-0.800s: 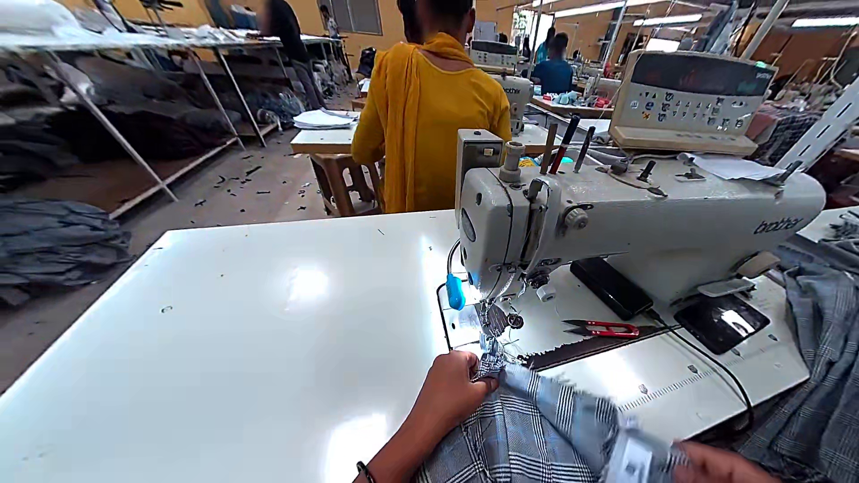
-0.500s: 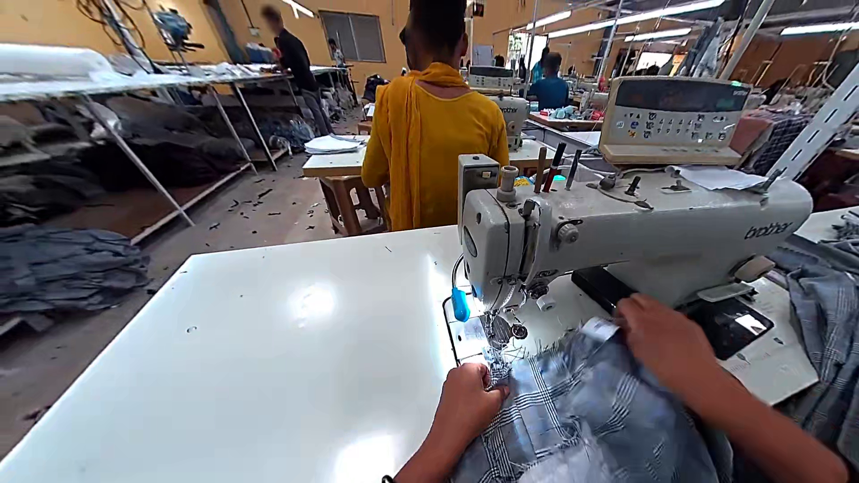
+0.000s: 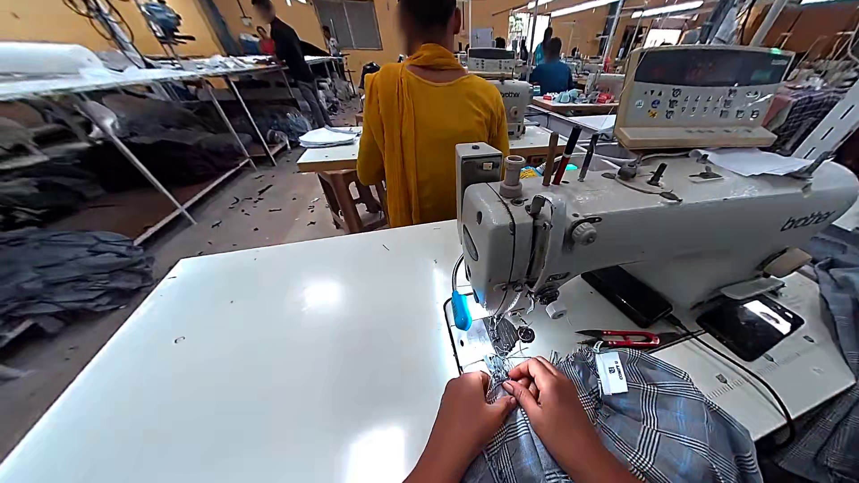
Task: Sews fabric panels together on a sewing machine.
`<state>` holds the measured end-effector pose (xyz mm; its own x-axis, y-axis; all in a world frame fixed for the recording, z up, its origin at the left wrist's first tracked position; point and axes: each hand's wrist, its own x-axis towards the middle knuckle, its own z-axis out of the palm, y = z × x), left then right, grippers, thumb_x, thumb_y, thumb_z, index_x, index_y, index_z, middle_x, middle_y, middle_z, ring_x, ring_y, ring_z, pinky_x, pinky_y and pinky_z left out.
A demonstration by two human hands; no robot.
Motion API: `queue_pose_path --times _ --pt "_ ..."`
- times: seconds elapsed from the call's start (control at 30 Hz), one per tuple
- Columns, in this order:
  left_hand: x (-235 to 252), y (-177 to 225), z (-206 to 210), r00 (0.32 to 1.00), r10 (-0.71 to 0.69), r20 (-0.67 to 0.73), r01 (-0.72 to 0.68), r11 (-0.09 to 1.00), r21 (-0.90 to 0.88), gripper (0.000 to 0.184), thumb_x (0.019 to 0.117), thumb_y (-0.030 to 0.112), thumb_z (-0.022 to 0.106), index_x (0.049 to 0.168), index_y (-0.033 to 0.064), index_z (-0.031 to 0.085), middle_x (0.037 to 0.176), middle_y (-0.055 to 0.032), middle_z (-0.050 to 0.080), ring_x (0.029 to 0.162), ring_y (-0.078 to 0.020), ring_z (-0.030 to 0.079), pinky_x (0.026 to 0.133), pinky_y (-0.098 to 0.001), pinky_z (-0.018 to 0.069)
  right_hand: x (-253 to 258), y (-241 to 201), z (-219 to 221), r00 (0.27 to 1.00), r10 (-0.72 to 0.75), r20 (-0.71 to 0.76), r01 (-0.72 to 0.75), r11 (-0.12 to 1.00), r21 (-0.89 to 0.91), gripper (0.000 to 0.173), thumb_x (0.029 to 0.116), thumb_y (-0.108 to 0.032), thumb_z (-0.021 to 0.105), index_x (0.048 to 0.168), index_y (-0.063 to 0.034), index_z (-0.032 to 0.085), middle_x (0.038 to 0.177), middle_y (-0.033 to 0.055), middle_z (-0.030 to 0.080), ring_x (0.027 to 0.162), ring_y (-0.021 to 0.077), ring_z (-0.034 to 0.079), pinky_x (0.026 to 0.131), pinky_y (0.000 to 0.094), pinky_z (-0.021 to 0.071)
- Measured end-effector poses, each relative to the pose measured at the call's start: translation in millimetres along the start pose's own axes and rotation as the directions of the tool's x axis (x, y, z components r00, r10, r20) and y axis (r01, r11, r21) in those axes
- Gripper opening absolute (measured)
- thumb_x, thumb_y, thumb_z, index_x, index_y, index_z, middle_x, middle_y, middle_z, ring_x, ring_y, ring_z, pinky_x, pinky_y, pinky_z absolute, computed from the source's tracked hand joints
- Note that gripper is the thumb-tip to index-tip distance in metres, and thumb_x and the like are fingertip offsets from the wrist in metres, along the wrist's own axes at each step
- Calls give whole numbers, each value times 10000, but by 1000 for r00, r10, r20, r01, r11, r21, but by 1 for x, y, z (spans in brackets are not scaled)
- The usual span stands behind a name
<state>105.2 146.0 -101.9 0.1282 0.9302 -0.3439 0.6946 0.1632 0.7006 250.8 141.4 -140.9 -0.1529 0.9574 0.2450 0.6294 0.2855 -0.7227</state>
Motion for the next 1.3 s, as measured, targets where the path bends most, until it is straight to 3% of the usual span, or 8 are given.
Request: queue_pose_path --times 0.13,0.27,0.53,0.7,0.9,1.0,1.13,1.3 --pt "-39 -8 -3 996 60 -69 -55 996 65 516 913 138 719 1290 -157 525 1152 -331 652 1054 -468 666 928 -592 517 0 1 -1 1000 14 5 -14 1000 14 198 935 -116 665 1017 60 701 961 191 668 781 214 651 732 300 542" --pt "-84 -24 -1 985 72 -160 -25 961 275 425 894 93 705 1176 -204 591 1167 -406 594 1074 -585 605 897 -684 482 0 0 2 1000 16 -19 -17 1000 -15 219 903 -113 685 1010 78 690 987 229 652 822 274 661 751 341 553" --pt "-33 -31 -18 935 -20 -353 -14 996 -92 360 1078 239 502 982 -86 625 782 -141 582 744 -228 567 730 -434 469 4 -11 -3 980 161 113 -156 986 -50 245 964 -122 620 1031 107 673 1120 278 601 993 342 643 879 389 535" --pt "-10 -13 -15 931 -94 -352 229 902 366 479 1057 362 555 1210 -90 607 1061 -297 688 1053 -461 681 897 -586 520 7 -16 1 966 219 136 -198 968 -153 277 977 -124 586 1073 126 658 1189 296 601 1126 380 630 971 407 510" --pt "-5 -43 29 553 707 -441 -447 698 560 283 841 -141 549 1064 -83 713 1157 -257 705 1075 -410 709 893 -485 589 6 -15 6 985 160 64 -146 972 -182 263 973 -101 589 1035 143 665 1131 321 628 1074 415 656 940 432 532" --pt "-3 -56 43 550 752 -365 -618 659 429 340 842 -138 526 1103 -76 734 1169 -234 726 1127 -379 709 972 -448 567 5 -13 7 991 134 24 -127 975 -182 244 967 -86 592 1023 140 667 1090 302 640 1038 400 666 920 417 541" --pt "-10 -60 42 593 740 -316 -613 670 419 389 842 -99 550 1185 -54 729 1240 -214 714 1192 -404 676 1025 -659 463 7 -9 4 995 88 36 -83 989 -123 213 981 -43 571 1086 123 653 1087 280 663 1034 388 674 927 430 538" --pt "-16 -54 38 664 688 -295 -572 720 392 403 861 -93 567 1228 -29 720 1295 -230 684 1234 -430 644 1048 -729 393 0 28 18 867 -470 -164 391 847 -360 133 853 -15 652 919 -39 765 1030 157 736 976 312 731 809 412 605"
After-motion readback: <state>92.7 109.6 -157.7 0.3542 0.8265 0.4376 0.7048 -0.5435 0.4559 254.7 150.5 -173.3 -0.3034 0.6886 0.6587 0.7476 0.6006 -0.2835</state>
